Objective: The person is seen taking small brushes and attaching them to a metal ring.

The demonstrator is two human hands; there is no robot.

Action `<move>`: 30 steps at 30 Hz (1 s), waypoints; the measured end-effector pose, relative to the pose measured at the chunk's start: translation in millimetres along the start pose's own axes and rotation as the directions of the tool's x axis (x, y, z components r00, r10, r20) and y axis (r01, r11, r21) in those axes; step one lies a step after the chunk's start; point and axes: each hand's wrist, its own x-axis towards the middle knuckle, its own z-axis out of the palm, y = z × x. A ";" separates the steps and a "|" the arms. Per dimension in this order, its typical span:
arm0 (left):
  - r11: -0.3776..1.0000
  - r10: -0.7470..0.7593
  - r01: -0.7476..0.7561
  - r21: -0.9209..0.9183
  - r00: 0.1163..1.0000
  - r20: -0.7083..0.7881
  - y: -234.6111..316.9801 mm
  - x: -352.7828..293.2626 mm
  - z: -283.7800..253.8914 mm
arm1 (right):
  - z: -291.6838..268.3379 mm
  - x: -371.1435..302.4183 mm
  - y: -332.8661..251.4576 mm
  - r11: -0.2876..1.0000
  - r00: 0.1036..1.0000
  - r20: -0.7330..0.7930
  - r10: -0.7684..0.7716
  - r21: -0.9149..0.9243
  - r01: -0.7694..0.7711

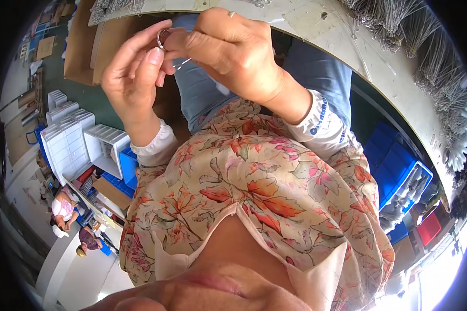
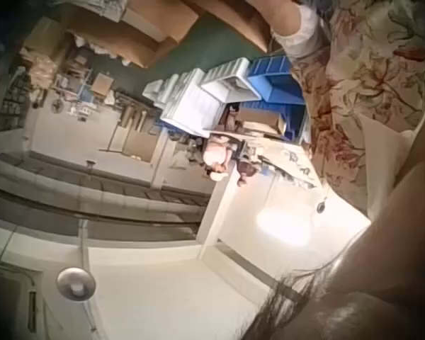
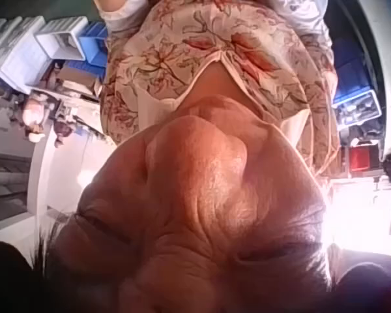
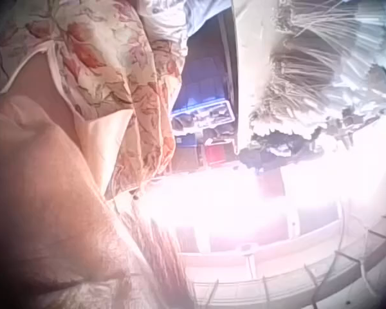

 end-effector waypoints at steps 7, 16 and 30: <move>0.999 0.042 -0.044 0.032 0.997 0.064 3.2 7.1 -7.0 | 2.7 -8.6 7.5 0.996 0.996 0.025 -0.085 -0.019 0.085; 0.997 0.073 -0.074 0.002 0.990 0.119 -2.4 9.8 -16.8 | 7.3 -9.0 9.5 0.993 0.995 0.018 -0.097 -0.061 0.098; 0.975 0.184 -0.194 0.109 0.978 0.094 -11.2 7.5 -15.0 | 6.8 -5.6 8.5 0.987 0.985 0.066 -0.157 -0.031 0.160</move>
